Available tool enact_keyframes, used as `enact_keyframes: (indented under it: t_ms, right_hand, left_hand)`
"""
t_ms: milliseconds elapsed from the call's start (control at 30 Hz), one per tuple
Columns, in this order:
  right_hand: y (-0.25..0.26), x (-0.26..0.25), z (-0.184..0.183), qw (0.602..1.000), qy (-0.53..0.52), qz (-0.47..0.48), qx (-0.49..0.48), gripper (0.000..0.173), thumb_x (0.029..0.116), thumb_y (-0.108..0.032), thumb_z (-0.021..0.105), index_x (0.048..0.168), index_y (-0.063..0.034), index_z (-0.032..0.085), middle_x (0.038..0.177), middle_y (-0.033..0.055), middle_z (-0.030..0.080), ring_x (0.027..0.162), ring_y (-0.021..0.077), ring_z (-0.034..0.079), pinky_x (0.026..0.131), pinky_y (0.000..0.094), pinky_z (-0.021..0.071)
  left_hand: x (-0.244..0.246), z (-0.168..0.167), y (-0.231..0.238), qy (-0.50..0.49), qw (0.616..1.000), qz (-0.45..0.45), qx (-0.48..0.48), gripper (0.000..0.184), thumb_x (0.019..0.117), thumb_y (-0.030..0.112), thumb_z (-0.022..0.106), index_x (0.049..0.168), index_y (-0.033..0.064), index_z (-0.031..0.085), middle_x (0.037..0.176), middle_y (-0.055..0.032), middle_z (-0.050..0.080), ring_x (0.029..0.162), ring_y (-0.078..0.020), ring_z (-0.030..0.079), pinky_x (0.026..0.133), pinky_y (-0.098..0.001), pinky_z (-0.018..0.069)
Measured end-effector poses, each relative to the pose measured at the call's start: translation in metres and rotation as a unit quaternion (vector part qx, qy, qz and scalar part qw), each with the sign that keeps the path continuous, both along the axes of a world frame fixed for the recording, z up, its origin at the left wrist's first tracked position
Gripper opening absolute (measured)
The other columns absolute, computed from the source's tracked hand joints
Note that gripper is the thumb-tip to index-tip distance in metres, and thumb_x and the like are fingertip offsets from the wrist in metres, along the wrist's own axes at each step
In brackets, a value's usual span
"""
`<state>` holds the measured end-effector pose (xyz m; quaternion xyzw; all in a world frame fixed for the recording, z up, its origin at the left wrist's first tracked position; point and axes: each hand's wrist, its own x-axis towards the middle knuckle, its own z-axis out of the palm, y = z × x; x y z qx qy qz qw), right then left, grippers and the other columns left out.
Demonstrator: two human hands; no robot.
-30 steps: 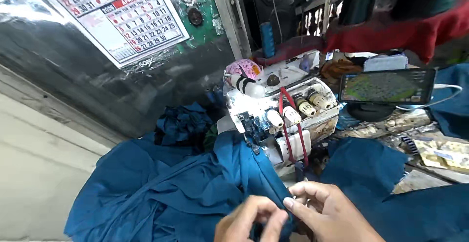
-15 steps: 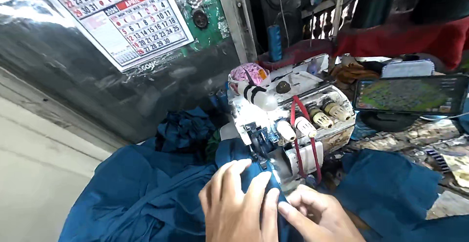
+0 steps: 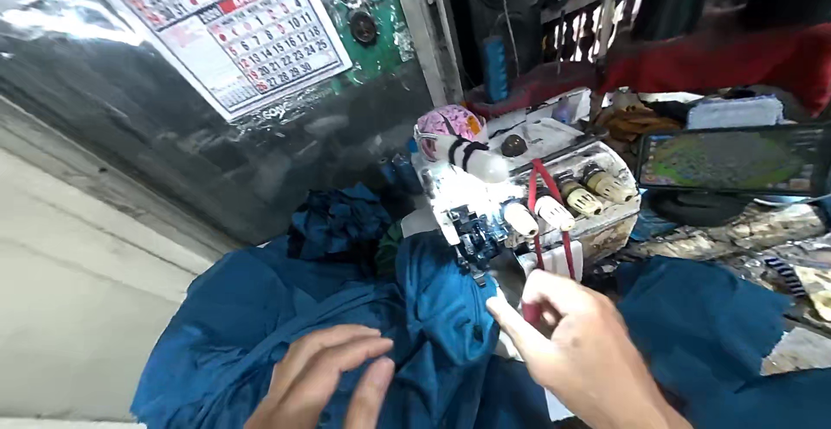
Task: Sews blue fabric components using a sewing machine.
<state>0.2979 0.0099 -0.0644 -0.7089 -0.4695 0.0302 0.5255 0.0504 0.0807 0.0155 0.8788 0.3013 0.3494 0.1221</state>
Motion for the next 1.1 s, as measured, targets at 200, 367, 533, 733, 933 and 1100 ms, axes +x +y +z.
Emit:
enact_keyframes:
  t_ms: [200,367,533,733,933,1100]
  right_hand:
    - [0.030,-0.029,0.038,0.982,-0.179,0.049,-0.045,0.035,0.0905,-0.037,0.071,0.122,-0.0225,0.067,0.090,-0.0075,0.070,0.074,0.0126,0.068,0.060,0.0418,0.0576]
    - [0.030,-0.036,0.058,0.988,-0.078,0.131,-0.018,0.018,0.0929,-0.028,0.071,0.109,-0.0265,0.065,0.083,-0.0137,0.069,0.068,0.0022,0.066,0.062,0.0291,0.0604]
    - [-0.018,-0.039,0.074,0.932,0.171,0.307,0.093,0.021,0.0999,-0.017,0.065,0.120,-0.0149,0.059,0.101,0.0022,0.069,0.076,0.0142,0.068,0.063,0.0301,0.0611]
    - [-0.107,-0.023,0.033,0.951,0.155,0.268,-0.005,0.045,0.0911,-0.017,0.079,0.128,-0.0037,0.058,0.126,0.0161,0.059,0.087,0.0218,0.071,0.069,0.0397,0.0659]
    - [-0.091,-0.017,-0.005,0.983,-0.112,0.096,-0.106,0.037,0.0860,-0.034,0.078,0.118,-0.0181,0.068,0.123,0.0110,0.060,0.096,0.0206,0.067,0.070,0.0387,0.0609]
    - [-0.114,-0.028,0.019,0.967,0.048,0.246,0.055,0.017,0.0977,-0.023,0.071,0.095,-0.0058,0.074,0.095,0.0064,0.072,0.082,0.0121,0.069,0.069,0.0307,0.0610]
  left_hand:
    - [0.028,-0.023,0.063,0.008,0.995,0.005,0.097,0.024,0.1021,0.024,0.054,0.114,0.0268,0.075,0.122,0.0085,0.066,0.117,-0.0121,0.061,0.096,-0.0430,0.0539]
    - [0.048,-0.017,0.119,0.145,0.977,-0.041,0.151,0.015,0.0949,0.020,0.069,0.105,0.0260,0.079,0.124,-0.0005,0.067,0.120,-0.0245,0.060,0.097,-0.0543,0.0494]
    - [0.016,0.073,0.137,0.210,0.947,-0.090,0.226,0.014,0.0961,0.017,0.067,0.103,0.0166,0.079,0.128,-0.0045,0.066,0.124,-0.0310,0.058,0.100,-0.0558,0.0500]
    - [-0.014,0.105,0.022,0.300,0.906,-0.277,0.112,0.022,0.0961,0.031,0.051,0.090,0.0203,0.070,0.114,0.0035,0.069,0.109,-0.0158,0.063,0.087,-0.0408,0.0535]
    - [0.003,0.101,0.016,0.447,0.852,-0.110,0.249,0.020,0.0886,0.037,0.073,0.087,0.0166,0.073,0.082,-0.0031,0.064,0.067,-0.0237,0.066,0.052,-0.0468,0.0559]
    - [0.005,0.130,-0.050,0.507,0.827,-0.210,0.121,0.036,0.1051,0.039,0.050,0.091,0.0098,0.066,0.079,-0.0103,0.062,0.068,-0.0316,0.064,0.051,-0.0505,0.0493]
